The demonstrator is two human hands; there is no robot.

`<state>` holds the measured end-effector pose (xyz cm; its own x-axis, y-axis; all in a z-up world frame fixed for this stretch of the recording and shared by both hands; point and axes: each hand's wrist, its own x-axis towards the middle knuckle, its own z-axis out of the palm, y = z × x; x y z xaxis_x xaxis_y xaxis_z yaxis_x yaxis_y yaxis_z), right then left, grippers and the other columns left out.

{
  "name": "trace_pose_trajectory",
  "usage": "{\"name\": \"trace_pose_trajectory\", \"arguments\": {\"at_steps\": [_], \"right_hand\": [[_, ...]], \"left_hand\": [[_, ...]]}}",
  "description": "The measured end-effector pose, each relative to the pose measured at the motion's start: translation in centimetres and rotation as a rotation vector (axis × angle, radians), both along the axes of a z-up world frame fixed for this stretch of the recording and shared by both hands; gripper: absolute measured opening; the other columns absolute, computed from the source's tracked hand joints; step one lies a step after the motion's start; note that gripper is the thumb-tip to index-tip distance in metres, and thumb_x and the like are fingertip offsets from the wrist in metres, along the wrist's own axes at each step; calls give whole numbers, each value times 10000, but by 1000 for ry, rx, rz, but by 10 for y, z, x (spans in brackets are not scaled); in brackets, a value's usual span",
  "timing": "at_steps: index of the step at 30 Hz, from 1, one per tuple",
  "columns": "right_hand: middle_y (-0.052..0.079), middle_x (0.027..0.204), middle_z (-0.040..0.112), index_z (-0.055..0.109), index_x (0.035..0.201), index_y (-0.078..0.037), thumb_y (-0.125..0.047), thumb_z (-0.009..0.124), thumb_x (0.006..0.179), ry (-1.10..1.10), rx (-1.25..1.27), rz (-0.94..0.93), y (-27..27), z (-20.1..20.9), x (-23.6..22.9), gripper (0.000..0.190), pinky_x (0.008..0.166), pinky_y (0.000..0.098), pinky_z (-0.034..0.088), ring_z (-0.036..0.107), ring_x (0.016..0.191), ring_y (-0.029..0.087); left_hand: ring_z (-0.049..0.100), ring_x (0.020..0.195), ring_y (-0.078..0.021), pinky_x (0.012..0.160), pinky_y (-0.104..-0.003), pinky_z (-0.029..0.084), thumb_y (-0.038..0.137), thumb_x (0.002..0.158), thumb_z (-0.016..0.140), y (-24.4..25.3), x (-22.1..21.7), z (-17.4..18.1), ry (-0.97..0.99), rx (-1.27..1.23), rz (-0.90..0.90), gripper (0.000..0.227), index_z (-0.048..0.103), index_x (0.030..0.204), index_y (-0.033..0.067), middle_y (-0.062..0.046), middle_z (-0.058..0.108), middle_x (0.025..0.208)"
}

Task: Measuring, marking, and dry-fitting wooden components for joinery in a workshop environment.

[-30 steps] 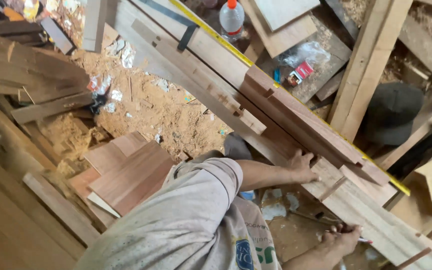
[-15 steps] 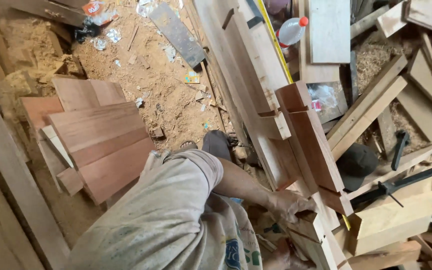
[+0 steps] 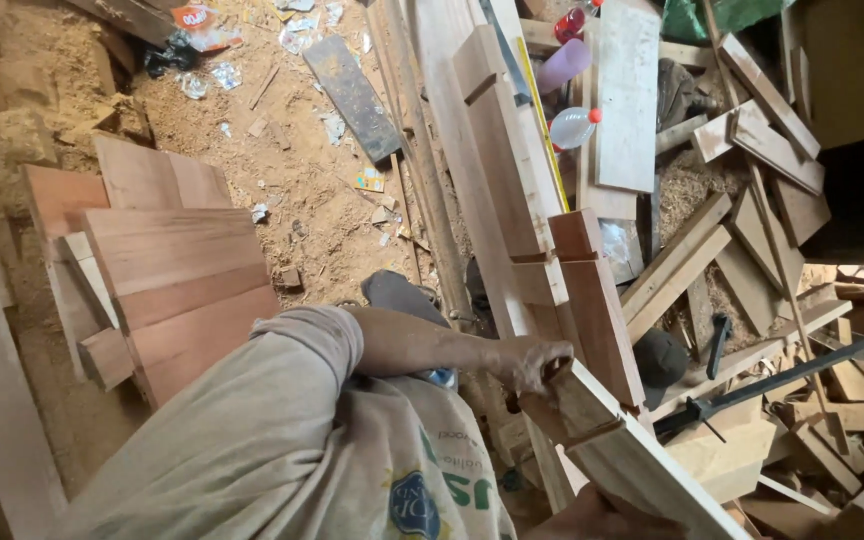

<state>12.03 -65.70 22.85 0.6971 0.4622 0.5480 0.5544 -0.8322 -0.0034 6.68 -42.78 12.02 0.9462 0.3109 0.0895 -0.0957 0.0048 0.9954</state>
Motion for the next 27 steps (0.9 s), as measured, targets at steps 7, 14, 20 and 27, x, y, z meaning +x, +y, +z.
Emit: {"name": "trace_pose_trajectory", "arguments": {"at_steps": [7, 14, 20, 27], "right_hand": [[351, 1473, 484, 242, 1611, 35, -78, 553, 1185, -211, -85, 115, 56, 19, 61, 539, 1012, 493, 577, 649, 1204, 445], [145, 1277, 584, 457, 1315, -20, -260, 729, 930, 683, 1142, 121, 111, -10, 114, 529, 944, 280, 610, 656, 1073, 199], [105, 939, 660, 588, 984, -31, -86, 893, 836, 567, 555, 41, 153, -37, 112, 343, 698, 323, 512, 563, 771, 208], [-1, 695, 540, 598, 796, -73, -367, 1040, 667, 410, 36, 36, 180, -67, 117, 546, 547, 326, 404, 403, 562, 161]], "left_hand": [[625, 812, -238, 719, -384, 575, 233, 782, 790, 56, -35, 2, 379, 9, -133, 499, 457, 1150, 178, -71, 620, 988], [552, 662, -111, 582, -223, 472, 385, 860, 690, 167, -67, -26, 560, 33, 161, 589, 575, 1344, 70, 13, 619, 803], [634, 1002, -189, 865, -361, 556, 300, 910, 649, 291, -87, -60, 742, 184, 583, 409, 531, 1269, 141, -57, 613, 1093], [502, 1129, -391, 909, -489, 502, 258, 874, 835, 413, -63, -79, 622, 679, 948, 636, 471, 1369, 89, -203, 446, 1262]]}}
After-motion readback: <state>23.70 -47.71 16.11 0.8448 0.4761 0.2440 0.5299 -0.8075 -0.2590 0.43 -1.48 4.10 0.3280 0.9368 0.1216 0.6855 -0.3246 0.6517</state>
